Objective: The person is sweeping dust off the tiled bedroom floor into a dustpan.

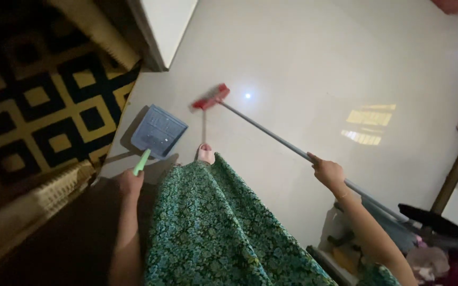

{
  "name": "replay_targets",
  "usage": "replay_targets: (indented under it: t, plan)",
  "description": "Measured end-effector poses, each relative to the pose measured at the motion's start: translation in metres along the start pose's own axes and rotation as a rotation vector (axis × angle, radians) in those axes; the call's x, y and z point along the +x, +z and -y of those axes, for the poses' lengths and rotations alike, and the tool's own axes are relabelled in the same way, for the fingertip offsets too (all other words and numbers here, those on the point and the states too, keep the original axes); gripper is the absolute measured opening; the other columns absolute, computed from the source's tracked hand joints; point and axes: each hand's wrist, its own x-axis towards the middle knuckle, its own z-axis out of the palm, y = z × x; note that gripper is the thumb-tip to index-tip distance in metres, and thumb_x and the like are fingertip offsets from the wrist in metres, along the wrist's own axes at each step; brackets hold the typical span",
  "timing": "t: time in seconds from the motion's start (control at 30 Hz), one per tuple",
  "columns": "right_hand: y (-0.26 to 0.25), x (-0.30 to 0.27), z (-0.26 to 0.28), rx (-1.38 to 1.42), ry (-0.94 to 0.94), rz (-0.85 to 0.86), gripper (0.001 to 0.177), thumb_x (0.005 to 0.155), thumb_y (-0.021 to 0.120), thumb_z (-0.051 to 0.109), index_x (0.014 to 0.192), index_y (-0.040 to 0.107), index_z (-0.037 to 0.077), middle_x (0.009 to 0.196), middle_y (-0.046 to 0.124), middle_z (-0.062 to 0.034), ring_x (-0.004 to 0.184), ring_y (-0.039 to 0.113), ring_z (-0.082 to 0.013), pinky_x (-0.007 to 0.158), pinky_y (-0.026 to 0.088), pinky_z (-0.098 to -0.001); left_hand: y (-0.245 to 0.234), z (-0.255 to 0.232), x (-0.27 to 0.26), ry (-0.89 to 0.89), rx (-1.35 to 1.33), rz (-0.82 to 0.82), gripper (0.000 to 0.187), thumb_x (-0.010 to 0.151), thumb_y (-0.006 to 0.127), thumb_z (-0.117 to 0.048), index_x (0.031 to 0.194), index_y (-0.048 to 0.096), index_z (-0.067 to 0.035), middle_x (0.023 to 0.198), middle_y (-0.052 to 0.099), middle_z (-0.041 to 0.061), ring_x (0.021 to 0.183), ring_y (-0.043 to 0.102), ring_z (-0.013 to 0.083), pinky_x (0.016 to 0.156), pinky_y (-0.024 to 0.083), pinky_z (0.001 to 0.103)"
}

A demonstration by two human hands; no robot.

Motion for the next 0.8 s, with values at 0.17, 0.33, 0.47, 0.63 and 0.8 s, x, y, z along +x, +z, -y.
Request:
replay_targets:
  t: [0.17,0.33,0.47,0.63,0.8]
  plan:
    - [-0.025,0.031,0.001,0.225,0.027,-0.127,0.051,0.098,0.058,0.035,0.148,0.052,0.04,0.102,0.075,-0.0159,0.092,0.07,-0.0389,0.081,0.056,-0.0505,-0.003,-0.024,0.035,0.056,0.112,0.044,0.041,0.09,0.075,-0.036,0.086,0.073,0.004,0.086,0.072,0.026,0.081,0.069,0.0446,0.074,0.056,0.053]
    - [-0.053,0.159,0.046,0.257,-0.056,-0.261,0.048,0.101,0.057,0.036,0.147,0.054,0.023,0.106,0.073,-0.0196,0.095,0.069,-0.0419,0.081,0.055,-0.0548,0.02,-0.062,0.083,0.057,0.138,-0.032,0.038,0.089,0.077,-0.033,0.085,0.072,0.005,0.086,0.071,0.025,0.083,0.069,0.0432,0.071,0.056,0.052]
    - [-0.083,0.263,0.112,0.212,0.0,-0.239,0.05,0.102,0.052,0.031,0.151,0.047,0.025,0.098,0.073,-0.0183,0.09,0.07,-0.0387,0.073,0.056,-0.0535,0.043,-0.094,0.123,0.066,0.229,0.005,0.034,0.088,0.074,-0.034,0.09,0.076,0.0,0.093,0.073,0.023,0.091,0.071,0.0419,0.078,0.056,0.05]
    - [-0.058,0.263,0.197,0.032,-0.115,-0.287,0.054,0.101,0.048,0.02,0.155,0.043,0.023,0.09,0.073,-0.0192,0.083,0.072,-0.0362,0.067,0.058,-0.0511,0.064,-0.142,0.171,-0.076,0.29,0.147,0.031,0.088,0.071,-0.032,0.094,0.08,-0.004,0.101,0.076,0.021,0.097,0.074,0.0387,0.079,0.06,0.045]
    - [-0.035,0.128,0.181,0.234,-0.171,0.053,0.052,0.102,0.05,0.028,0.153,0.045,0.032,0.095,0.072,-0.021,0.086,0.071,-0.0414,0.073,0.056,-0.055,0.067,-0.139,0.188,-0.092,0.418,0.273,0.037,0.091,0.069,-0.039,0.098,0.08,-0.004,0.106,0.077,0.018,0.099,0.075,0.0347,0.077,0.062,0.042]
